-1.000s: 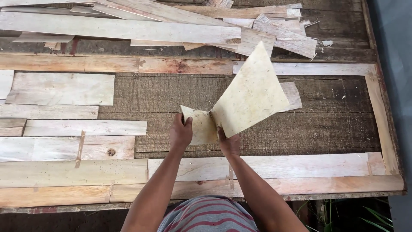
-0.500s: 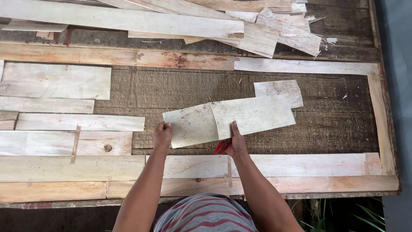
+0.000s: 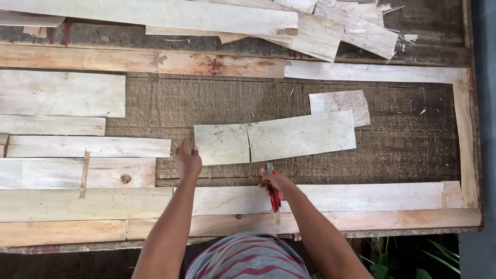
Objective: Cutting and sizing thin wood veneers using a utility knife on a workbench.
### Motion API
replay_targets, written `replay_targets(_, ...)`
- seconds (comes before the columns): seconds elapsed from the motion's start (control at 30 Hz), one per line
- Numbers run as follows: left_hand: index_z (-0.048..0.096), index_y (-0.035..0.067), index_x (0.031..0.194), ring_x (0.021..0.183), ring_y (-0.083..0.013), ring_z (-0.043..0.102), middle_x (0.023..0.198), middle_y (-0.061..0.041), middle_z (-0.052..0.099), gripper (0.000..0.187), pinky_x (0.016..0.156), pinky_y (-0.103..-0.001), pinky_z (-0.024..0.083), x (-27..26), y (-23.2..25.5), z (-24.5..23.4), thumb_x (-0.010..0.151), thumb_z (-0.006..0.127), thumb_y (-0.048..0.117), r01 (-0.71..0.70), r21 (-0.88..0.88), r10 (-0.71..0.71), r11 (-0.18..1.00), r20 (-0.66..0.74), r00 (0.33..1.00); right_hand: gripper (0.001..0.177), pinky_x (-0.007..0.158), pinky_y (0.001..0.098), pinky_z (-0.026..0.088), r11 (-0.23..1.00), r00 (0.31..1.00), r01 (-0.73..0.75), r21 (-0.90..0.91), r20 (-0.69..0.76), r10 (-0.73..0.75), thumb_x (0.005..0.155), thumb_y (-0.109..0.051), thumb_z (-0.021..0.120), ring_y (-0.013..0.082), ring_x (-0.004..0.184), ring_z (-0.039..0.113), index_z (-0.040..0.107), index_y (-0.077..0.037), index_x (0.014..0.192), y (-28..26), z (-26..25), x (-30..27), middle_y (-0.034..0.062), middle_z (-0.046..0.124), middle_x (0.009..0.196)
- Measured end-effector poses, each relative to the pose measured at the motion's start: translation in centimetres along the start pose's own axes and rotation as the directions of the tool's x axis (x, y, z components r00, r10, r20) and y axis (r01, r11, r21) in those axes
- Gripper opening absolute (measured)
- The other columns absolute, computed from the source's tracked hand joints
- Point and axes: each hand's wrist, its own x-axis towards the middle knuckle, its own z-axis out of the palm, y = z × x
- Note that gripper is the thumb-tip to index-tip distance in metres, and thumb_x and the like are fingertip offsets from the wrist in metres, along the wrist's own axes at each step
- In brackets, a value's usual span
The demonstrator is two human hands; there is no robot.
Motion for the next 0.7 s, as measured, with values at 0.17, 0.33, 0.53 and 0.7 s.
replay_targets(0.17, 0.043, 0.017, 0.159, 0.146, -0.0351, 0.041, 0.155, -0.012, 0.043, 0.061, 0.118, -0.049, 0.037, 1.5, -2.3, 2.9, 0.102, 0.061, 0.029, -0.052, 0.06, 0.049, 0.997, 0.051, 0.998, 0.039, 0.046, 0.032, 0.057, 0.98, 0.973, 0.168, 0.108, -0.178, -0.147, 0.088, -0.044, 0.083, 0.0178, 0.055, 0.066, 0.066, -0.01, 0.095, 0.1, -0.2, 1.2, 0.0129, 0.075, 0.078)
replay_targets(0.33, 0.046, 0.015, 0.156, 0.14, -0.0378, 0.045, 0.152, -0.014, 0.047, 0.06, 0.116, -0.049, 0.036, 2.1, -3.2, 4.3, 0.1, 0.063, 0.029, -0.07, 0.159, 0.071, 0.985, -0.002, 0.997, 0.023, 0.051, 0.0342, 0.057, 0.895, 0.887, 0.321, 0.309, -0.431, -0.169, 0.099, -0.028, 0.07, 0.0169, 0.058, 0.066, 0.06, -0.008, 0.102, -2.3, -0.3, 2.0, 0.0122, 0.076, 0.085)
replay_targets(0.53, 0.047, 0.019, 0.155, 0.128, -0.0315, 0.056, 0.14, -0.009, 0.05, 0.056, 0.104, -0.046, 0.048, 1.8, -3.6, 5.3, 0.102, 0.061, 0.03, 0.022, 0.062, -0.027, 0.998, 0.083, 0.996, 0.032, 0.053, 0.0345, 0.058, 0.899, 0.912, 0.279, 0.337, -0.386, -0.139, 0.096, -0.029, 0.074, 0.0147, 0.055, 0.067, 0.054, -0.007, 0.109, -3.7, 1.4, 2.2, 0.0111, 0.079, 0.086)
replay_targets(0.7, 0.048, 0.016, 0.153, 0.132, -0.0331, 0.052, 0.138, -0.01, 0.049, 0.059, 0.107, -0.044, 0.044, 1.4, -3.5, 5.5, 0.099, 0.065, 0.031, -0.007, 0.101, 0.007, 0.995, -0.006, 1.0, 0.03, 0.056, 0.0334, 0.06, 0.925, 0.915, 0.259, 0.28, -0.377, -0.142, 0.097, -0.03, 0.073, 0.0146, 0.057, 0.069, 0.057, -0.007, 0.109, -4.4, 2.1, 0.7, 0.011, 0.079, 0.088)
